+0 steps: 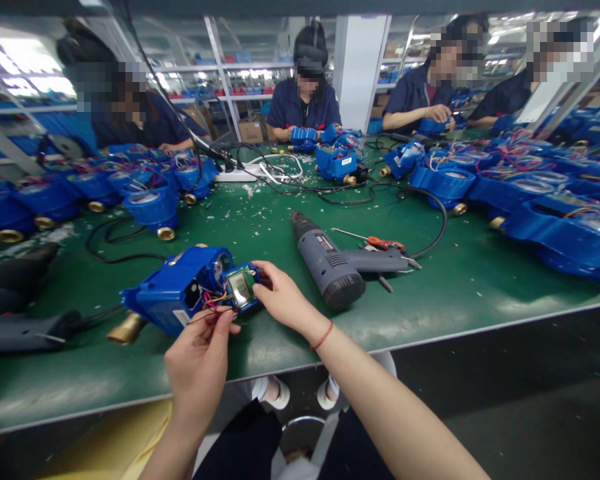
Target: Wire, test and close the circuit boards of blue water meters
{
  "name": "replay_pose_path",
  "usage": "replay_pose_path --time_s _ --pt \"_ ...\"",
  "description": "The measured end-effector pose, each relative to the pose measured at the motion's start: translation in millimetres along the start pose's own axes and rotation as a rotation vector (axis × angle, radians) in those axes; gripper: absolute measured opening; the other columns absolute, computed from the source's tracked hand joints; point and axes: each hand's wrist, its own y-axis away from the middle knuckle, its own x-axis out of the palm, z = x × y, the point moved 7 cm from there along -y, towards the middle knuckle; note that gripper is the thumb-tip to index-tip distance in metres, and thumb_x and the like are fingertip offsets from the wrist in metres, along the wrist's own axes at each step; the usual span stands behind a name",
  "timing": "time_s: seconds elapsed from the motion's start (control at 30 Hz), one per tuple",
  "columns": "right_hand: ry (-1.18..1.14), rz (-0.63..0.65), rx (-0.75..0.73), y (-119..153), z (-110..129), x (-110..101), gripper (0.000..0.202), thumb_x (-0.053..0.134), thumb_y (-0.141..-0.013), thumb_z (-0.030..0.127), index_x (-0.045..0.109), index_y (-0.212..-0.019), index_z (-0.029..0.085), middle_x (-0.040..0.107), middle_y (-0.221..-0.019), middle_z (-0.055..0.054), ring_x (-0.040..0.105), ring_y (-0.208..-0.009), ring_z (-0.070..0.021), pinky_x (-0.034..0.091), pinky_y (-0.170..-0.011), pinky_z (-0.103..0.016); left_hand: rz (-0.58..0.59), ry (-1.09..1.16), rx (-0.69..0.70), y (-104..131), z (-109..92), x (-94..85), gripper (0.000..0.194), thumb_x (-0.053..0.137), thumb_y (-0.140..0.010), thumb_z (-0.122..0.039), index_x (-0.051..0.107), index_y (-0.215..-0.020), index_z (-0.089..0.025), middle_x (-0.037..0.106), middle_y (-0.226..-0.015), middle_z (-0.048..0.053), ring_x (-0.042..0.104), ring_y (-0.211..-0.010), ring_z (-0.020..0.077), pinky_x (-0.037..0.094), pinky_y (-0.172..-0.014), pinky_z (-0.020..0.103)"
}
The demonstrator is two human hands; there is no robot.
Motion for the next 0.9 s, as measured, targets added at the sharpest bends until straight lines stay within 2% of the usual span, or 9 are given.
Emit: replay_pose_path --time_s 0.17,0.23,0.33,0.43,0.57,0.7,0.83,0.9 --pt "-0.008 0.023 0.016 0 -1 4 0.030 0.050 -0.080 0.015 0.048 -0.110 0.017 0.060 -0.112 -0.009 0.057 -0.105 -0.0204 0.044 -0.095 -0.039 -0.015 0.057 -0.038 2 4 -1.8 0.023 0.063 -0.084 -0.040 0.069 -0.087 -0.019 0.072 -0.074 0.002 0.068 -0.072 0.0180 0.050 -0.072 0.028" --pt "-0.020 0.043 0.035 -1 -3 6 0.029 0.050 -0.082 0.018 0.046 -0.111 0.017 0.061 -0.107 -0.008 0.058 -0.103 -0.0206 0.045 -0.095 -0.039 -0.014 0.079 -0.054 3 4 -2.2 0.021 0.063 -0.084 -0.039 0.069 -0.087 -0.019 0.072 -0.073 0.002 0.068 -0.072 0.0173 0.049 -0.072 0.027" --pt "-0.043 0.085 0.063 -4 -3 11 0.035 0.052 -0.084 0.022 0.045 -0.118 0.016 0.061 -0.114 -0.009 0.057 -0.109 -0.0198 0.044 -0.098 -0.037 -0.020 0.118 -0.075 3 2 -2.4 0.020 0.062 -0.085 -0.037 0.069 -0.089 -0.018 0.072 -0.073 0.001 0.068 -0.069 0.0155 0.050 -0.069 0.025" --pt "-0.041 0.118 0.078 -6 1 13 0.040 0.055 -0.083 0.023 0.050 -0.122 0.015 0.060 -0.120 -0.010 0.056 -0.112 -0.0200 0.043 -0.099 -0.035 -0.044 0.168 -0.084 2 -3 -2.9 0.020 0.061 -0.085 -0.036 0.067 -0.088 -0.017 0.073 -0.073 0.002 0.068 -0.065 0.0141 0.050 -0.061 0.022" --pt "0.002 0.161 0.055 -5 7 14 0.034 0.053 -0.087 0.025 0.060 -0.119 0.016 0.065 -0.111 -0.006 0.059 -0.104 -0.0195 0.046 -0.094 -0.035 -0.074 0.218 -0.089 2 -8 -5.7 0.020 0.061 -0.085 -0.036 0.065 -0.087 -0.016 0.072 -0.070 0.002 0.068 -0.062 0.0131 0.050 -0.054 0.019" --pt "0.133 0.099 0.007 -2 9 8 0.037 0.054 -0.091 0.032 0.060 -0.123 0.014 0.064 -0.098 -0.006 0.056 -0.097 -0.0203 0.042 -0.097 -0.040 -0.077 0.228 -0.087 6 -8 -12.2 0.020 0.062 -0.085 -0.035 0.066 -0.089 -0.016 0.072 -0.071 0.003 0.068 -0.061 0.0129 0.052 -0.055 0.019" --pt "0.245 0.032 -0.031 2 8 4 0.049 0.055 -0.091 0.035 0.054 -0.131 0.008 0.057 -0.104 -0.011 0.052 -0.098 -0.0214 0.041 -0.096 -0.041 -0.031 0.217 -0.047 13 -8 -16.1 0.018 0.066 -0.081 -0.031 0.064 -0.092 -0.017 0.072 -0.083 0.005 0.069 -0.071 0.0150 0.055 -0.065 0.022" --pt "0.270 0.023 -0.047 3 9 4 0.052 0.054 -0.091 0.035 0.050 -0.133 0.005 0.055 -0.104 -0.012 0.052 -0.096 -0.0208 0.043 -0.093 -0.040 0.001 0.151 -0.016 14 -10 -14.5 0.023 0.068 -0.079 -0.033 0.063 -0.095 -0.017 0.071 -0.085 0.006 0.068 -0.072 0.0156 0.054 -0.061 0.022"
